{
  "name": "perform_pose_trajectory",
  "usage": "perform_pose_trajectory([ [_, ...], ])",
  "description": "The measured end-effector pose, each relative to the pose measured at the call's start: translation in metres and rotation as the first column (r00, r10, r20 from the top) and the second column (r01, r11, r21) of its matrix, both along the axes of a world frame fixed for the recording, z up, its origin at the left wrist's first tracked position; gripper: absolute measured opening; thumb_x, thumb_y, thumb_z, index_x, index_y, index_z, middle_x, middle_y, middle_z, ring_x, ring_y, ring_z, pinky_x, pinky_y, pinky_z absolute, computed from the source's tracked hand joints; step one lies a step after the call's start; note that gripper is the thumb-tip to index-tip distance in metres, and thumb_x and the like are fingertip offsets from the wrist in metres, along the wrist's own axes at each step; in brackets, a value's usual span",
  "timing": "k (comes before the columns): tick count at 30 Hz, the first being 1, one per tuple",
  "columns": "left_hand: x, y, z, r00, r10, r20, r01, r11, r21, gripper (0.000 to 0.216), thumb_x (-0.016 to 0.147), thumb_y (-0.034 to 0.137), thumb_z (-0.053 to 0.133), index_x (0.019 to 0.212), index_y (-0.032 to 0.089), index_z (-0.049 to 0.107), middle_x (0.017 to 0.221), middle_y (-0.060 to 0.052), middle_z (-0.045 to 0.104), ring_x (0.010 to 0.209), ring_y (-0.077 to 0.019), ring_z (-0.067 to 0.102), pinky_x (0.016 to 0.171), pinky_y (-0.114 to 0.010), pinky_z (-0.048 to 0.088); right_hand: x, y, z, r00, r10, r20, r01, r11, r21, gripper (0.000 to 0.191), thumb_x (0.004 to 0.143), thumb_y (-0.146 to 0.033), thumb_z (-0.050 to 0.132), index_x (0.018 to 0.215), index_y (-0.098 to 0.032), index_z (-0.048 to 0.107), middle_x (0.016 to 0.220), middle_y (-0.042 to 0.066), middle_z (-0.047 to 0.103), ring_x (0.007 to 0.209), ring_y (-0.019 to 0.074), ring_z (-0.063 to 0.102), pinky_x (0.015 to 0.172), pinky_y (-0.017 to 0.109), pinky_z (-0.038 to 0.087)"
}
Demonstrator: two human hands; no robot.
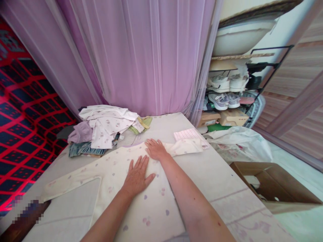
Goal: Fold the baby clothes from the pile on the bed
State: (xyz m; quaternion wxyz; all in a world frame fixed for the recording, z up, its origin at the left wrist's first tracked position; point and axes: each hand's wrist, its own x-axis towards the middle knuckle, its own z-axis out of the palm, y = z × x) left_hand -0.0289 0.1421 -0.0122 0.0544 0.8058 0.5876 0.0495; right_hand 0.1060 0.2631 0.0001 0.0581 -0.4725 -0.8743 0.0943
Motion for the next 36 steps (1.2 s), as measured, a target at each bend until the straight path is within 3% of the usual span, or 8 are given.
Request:
perform_pose_trajectory([
  [4, -0.006, 0.005, 0.008, 0.999, 0.02, 0.04, -0.017, 0.996, -0.083, 0.076, 0.091, 0.062, 0.023, 0.149, 0.013, 0.023, 0.154, -0.011, 0.023, 0.143, -0.0259, 0.016, 0.116, -0.049, 0.01, -0.002, -0.001, 0.003, 1.0, -0.016, 0.013, 0.016, 1.0, -0.01, 0.052, 0.096, -0.037, 0.024, 0.145, -0.022, 0.033, 0.153, 0.006, 0.028, 0.141, 0.0223, 0.023, 0.112, 0.05, 0.016],
  [7, -0.028, 0.019, 0.014, 0.996, 0.08, 0.026, -0.077, 0.992, -0.097, 0.072, 0.092, 0.057, 0.022, 0.148, 0.012, 0.026, 0.155, -0.01, 0.02, 0.144, -0.0242, 0.014, 0.116, -0.044, 0.014, -0.004, -0.003, 0.003, 0.999, -0.034, 0.02, 0.034, 0.999, -0.009, 0.053, 0.096, -0.039, 0.023, 0.146, -0.022, 0.032, 0.154, 0.005, 0.027, 0.141, 0.0221, 0.021, 0.112, 0.049, 0.015],
  [10, -0.058, 0.037, 0.014, 0.981, 0.184, -0.061, -0.187, 0.982, -0.039, 0.07, 0.092, 0.057, 0.025, 0.147, 0.013, 0.029, 0.155, -0.01, 0.021, 0.143, -0.027, 0.015, 0.115, -0.048, 0.012, -0.005, -0.004, 0.002, 0.999, -0.039, 0.025, 0.039, 0.999, -0.016, 0.054, 0.096, -0.039, 0.022, 0.146, -0.021, 0.031, 0.154, 0.005, 0.026, 0.141, 0.0221, 0.02, 0.113, 0.049, 0.014],
  [14, -0.079, 0.049, 0.01, 0.967, 0.23, -0.112, -0.229, 0.973, 0.021, 0.067, 0.091, 0.06, 0.025, 0.146, 0.021, 0.031, 0.154, -0.005, 0.024, 0.143, -0.0281, 0.017, 0.113, -0.054, 0.014, -0.004, -0.003, 0.003, 0.999, -0.042, 0.031, 0.043, 0.999, -0.031, 0.054, 0.095, -0.04, 0.021, 0.146, -0.023, 0.03, 0.154, 0.004, 0.026, 0.141, 0.0215, 0.019, 0.113, 0.048, 0.013],
  [21, -0.075, 0.048, 0.007, 0.964, 0.236, -0.118, -0.233, 0.972, 0.038, 0.068, 0.09, 0.061, 0.025, 0.146, 0.022, 0.031, 0.155, -0.004, 0.023, 0.143, -0.0279, 0.016, 0.112, -0.057, 0.014, -0.023, -0.012, 0.012, 0.995, -0.094, 0.029, 0.095, 0.995, -0.008, 0.055, 0.095, -0.04, 0.022, 0.146, -0.022, 0.03, 0.156, 0.006, 0.021, 0.143, 0.021, 0.013, 0.113, 0.051, 0.002],
  [27, -0.077, 0.049, 0.006, 0.967, 0.231, -0.109, -0.228, 0.973, 0.047, 0.069, 0.09, 0.061, 0.026, 0.146, 0.022, 0.03, 0.155, -0.006, 0.024, 0.143, -0.0289, 0.016, 0.112, -0.057, 0.014, -0.04, -0.026, 0.008, 0.995, -0.102, 0.021, 0.104, 0.991, -0.086, 0.06, 0.095, -0.047, 0.022, 0.148, -0.02, 0.025, 0.157, 0.006, 0.016, 0.144, 0.0213, 0.01, 0.113, 0.052, 0.007],
  [32, -0.077, 0.048, 0.007, 0.968, 0.233, -0.094, -0.229, 0.972, 0.057, 0.067, 0.091, 0.06, 0.027, 0.146, 0.022, 0.032, 0.154, -0.006, 0.026, 0.142, -0.0292, 0.018, 0.111, -0.057, 0.015, -0.011, -0.046, 0.012, 0.974, -0.223, -0.029, 0.224, 0.974, 0.02, 0.059, 0.095, -0.046, 0.023, 0.147, -0.018, 0.026, 0.156, 0.008, 0.02, 0.143, 0.022, 0.014, 0.113, 0.053, 0.004],
  [36, -0.077, 0.048, 0.007, 0.967, 0.235, -0.095, -0.231, 0.971, 0.057, 0.068, 0.091, 0.059, 0.027, 0.146, 0.02, 0.032, 0.153, -0.006, 0.027, 0.142, -0.029, 0.018, 0.111, -0.057, 0.016, 0.02, -0.061, 0.007, 0.951, -0.31, 0.014, 0.31, 0.95, -0.027, 0.057, 0.096, -0.045, 0.025, 0.144, -0.017, 0.034, 0.154, 0.01, 0.024, 0.142, 0.0249, 0.018, 0.112, 0.055, 0.008],
])
